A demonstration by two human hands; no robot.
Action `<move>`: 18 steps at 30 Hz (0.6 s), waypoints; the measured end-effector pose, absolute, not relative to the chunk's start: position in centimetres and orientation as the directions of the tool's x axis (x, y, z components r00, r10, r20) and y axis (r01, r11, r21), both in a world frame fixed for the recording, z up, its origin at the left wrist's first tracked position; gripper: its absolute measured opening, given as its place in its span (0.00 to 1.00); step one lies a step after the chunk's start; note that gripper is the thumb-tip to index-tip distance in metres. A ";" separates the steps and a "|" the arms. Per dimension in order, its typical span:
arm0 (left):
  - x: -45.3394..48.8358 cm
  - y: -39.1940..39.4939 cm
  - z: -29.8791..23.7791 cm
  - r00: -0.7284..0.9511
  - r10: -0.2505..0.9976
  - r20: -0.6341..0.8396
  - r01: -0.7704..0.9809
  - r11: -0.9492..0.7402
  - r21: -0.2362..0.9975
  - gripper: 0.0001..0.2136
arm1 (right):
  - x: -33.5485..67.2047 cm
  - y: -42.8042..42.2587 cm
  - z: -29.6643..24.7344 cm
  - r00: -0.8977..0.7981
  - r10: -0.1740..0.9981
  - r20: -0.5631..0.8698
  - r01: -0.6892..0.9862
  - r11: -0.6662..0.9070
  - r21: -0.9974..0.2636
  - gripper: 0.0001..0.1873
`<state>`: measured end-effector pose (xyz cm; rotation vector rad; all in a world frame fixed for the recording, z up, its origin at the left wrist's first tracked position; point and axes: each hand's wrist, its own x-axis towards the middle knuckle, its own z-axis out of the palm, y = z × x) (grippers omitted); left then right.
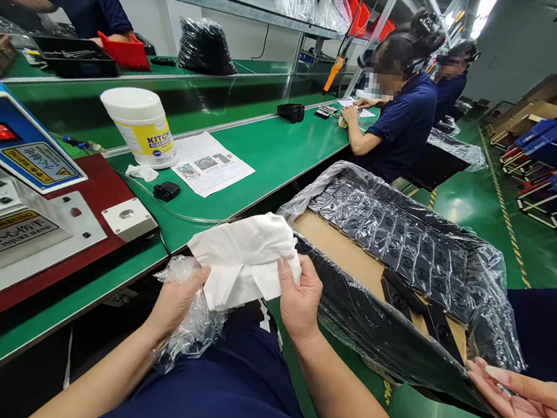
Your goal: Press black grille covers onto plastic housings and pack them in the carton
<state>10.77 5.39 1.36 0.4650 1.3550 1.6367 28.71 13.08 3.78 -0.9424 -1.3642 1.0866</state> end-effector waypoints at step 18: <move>13.5 5.5 2.2 -0.268 0.928 -0.260 -0.542 0.077 0.837 0.21 | 27.5 11.5 8.5 0.401 0.705 0.585 0.040 0.625 -0.780 0.15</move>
